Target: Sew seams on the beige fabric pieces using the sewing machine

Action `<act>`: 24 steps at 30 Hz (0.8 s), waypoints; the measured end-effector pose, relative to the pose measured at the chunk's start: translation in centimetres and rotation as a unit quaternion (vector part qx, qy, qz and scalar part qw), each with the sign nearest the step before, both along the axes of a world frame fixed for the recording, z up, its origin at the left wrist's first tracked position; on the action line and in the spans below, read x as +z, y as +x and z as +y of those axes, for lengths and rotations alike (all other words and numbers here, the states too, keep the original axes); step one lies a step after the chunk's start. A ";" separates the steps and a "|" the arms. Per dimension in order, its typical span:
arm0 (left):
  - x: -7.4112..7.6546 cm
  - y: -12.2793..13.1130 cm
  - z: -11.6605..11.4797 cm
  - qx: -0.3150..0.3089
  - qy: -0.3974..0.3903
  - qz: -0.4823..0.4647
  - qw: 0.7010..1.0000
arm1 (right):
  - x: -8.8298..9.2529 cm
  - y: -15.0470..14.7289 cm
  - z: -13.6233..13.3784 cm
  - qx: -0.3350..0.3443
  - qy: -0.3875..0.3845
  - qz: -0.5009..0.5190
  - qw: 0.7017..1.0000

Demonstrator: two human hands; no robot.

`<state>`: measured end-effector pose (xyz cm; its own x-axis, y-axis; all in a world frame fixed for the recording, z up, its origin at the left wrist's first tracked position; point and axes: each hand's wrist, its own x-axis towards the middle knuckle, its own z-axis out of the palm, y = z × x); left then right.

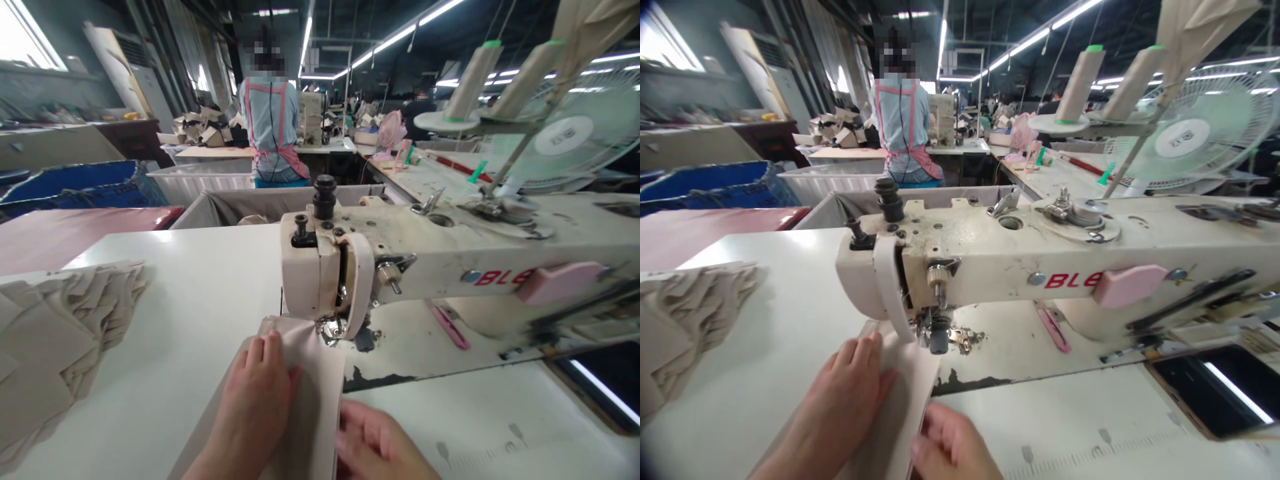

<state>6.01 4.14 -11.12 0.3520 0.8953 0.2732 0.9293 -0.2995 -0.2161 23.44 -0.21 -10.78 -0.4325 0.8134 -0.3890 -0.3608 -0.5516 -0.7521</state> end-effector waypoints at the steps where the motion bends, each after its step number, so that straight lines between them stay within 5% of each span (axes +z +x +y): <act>1: 0.1 0.0 0.0 0.005 -0.011 -0.011 1.000 | 0.2 0.0 0.4 -0.034 0.019 -0.027 0.999; 6: 1.1 -0.2 0.3 -0.046 -0.078 -0.136 0.987 | 1.0 0.3 3.2 -0.085 0.053 -0.108 0.989; 11: 2.0 0.8 1.9 -0.156 -0.250 -0.383 0.875 | 0.8 -0.2 3.6 -0.074 0.058 -0.124 0.988; 15: 2.4 1.3 4.2 -0.138 -0.329 -0.388 0.850 | 0.8 -0.2 3.8 -0.063 0.070 -0.156 0.983; 21: 1.7 0.9 5.3 -0.061 -0.323 -0.396 0.858 | -0.7 -1.1 2.2 -0.110 0.122 -0.244 0.956; 24: 1.7 1.1 5.1 -0.008 -0.312 -0.402 0.861 | -2.3 -2.0 0.3 -0.061 0.140 -0.279 0.948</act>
